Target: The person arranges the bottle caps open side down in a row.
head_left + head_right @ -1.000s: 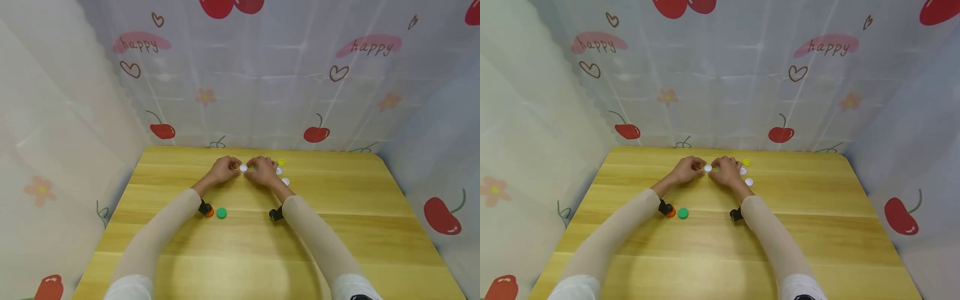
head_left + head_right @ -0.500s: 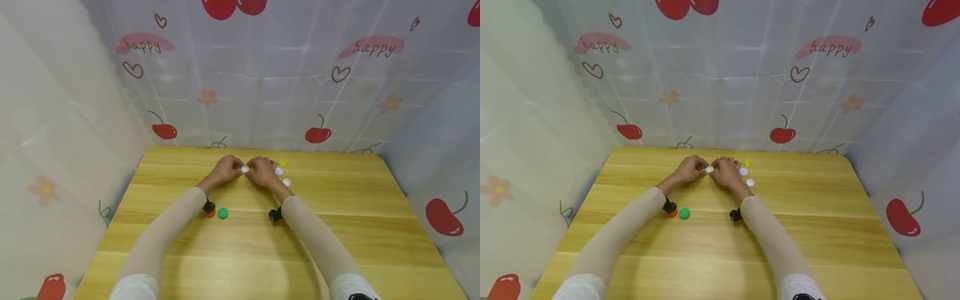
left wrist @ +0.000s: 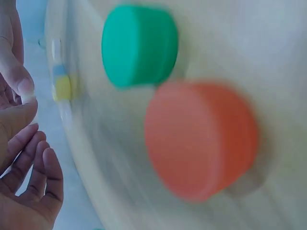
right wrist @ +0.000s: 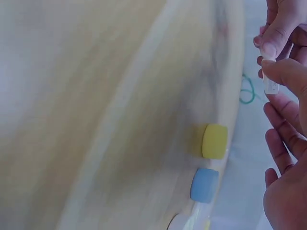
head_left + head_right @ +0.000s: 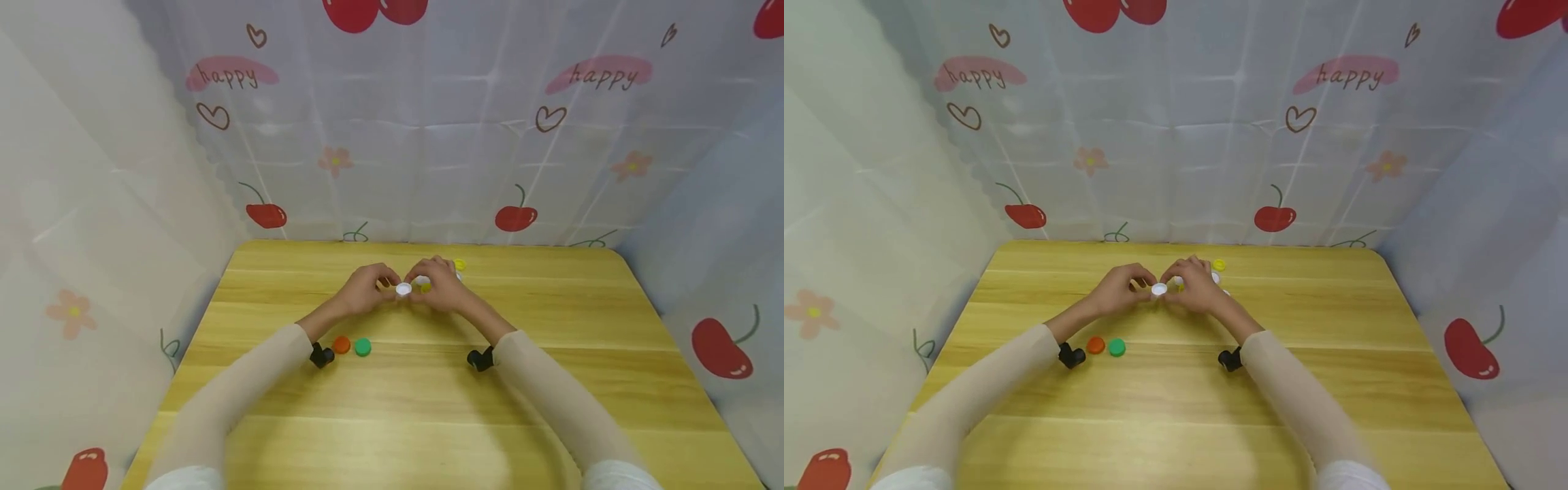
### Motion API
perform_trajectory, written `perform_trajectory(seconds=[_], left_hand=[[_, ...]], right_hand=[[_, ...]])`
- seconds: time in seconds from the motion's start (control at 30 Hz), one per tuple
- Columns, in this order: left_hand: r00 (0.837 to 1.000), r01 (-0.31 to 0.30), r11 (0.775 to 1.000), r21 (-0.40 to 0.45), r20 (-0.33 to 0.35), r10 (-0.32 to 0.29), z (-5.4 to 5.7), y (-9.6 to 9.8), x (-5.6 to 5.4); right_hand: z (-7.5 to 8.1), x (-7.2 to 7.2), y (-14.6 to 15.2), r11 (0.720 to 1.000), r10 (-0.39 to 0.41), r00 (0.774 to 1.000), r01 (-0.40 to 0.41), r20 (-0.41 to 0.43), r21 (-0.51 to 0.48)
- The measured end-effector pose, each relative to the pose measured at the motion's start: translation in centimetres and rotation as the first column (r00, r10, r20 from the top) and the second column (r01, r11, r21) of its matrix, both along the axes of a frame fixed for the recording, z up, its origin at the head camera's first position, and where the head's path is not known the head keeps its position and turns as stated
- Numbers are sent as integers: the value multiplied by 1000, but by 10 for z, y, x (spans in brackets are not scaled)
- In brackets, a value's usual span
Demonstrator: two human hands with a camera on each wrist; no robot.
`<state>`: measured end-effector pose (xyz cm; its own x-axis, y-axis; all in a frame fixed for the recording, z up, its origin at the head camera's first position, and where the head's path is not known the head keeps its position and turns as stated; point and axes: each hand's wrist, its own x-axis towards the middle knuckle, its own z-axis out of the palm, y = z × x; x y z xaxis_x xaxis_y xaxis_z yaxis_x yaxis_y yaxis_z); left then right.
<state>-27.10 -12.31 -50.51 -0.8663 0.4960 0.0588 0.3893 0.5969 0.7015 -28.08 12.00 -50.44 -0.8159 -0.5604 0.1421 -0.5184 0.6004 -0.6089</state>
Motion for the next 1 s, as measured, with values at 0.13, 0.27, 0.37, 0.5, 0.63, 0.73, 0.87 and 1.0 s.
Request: perform_trajectory(seconds=[0.13,0.27,0.37,0.5,0.63,0.73,0.87,1.0], left_hand=[[999,16,999,28,-37,-15,2,3,25],[994,52,997,55,-100,-46,-2,8,47],[986,93,993,75,-148,-81,-4,12,59],[986,108,988,113,-142,-92,-6,15,70],[996,58,964,260,56,-75,-7,14,73],[960,-10,922,387,261,-99,-7,13,72],[873,-100,890,444,468,-135,-4,13,70],[806,-148,881,450,571,-157,-3,13,70]], right_hand=[[3,22,10,997,60,998,-61,-29,-52],[2,47,21,992,79,995,-84,-59,-92],[1,62,28,988,84,992,-96,-98,-120],[-2,74,33,984,95,988,-112,-125,-135],[-2,78,34,980,84,989,-104,-120,-172],[-1,82,35,975,63,990,-88,-125,-204],[2,87,37,970,57,989,-88,-137,-229],[5,91,38,968,79,984,-113,-158,-224]])
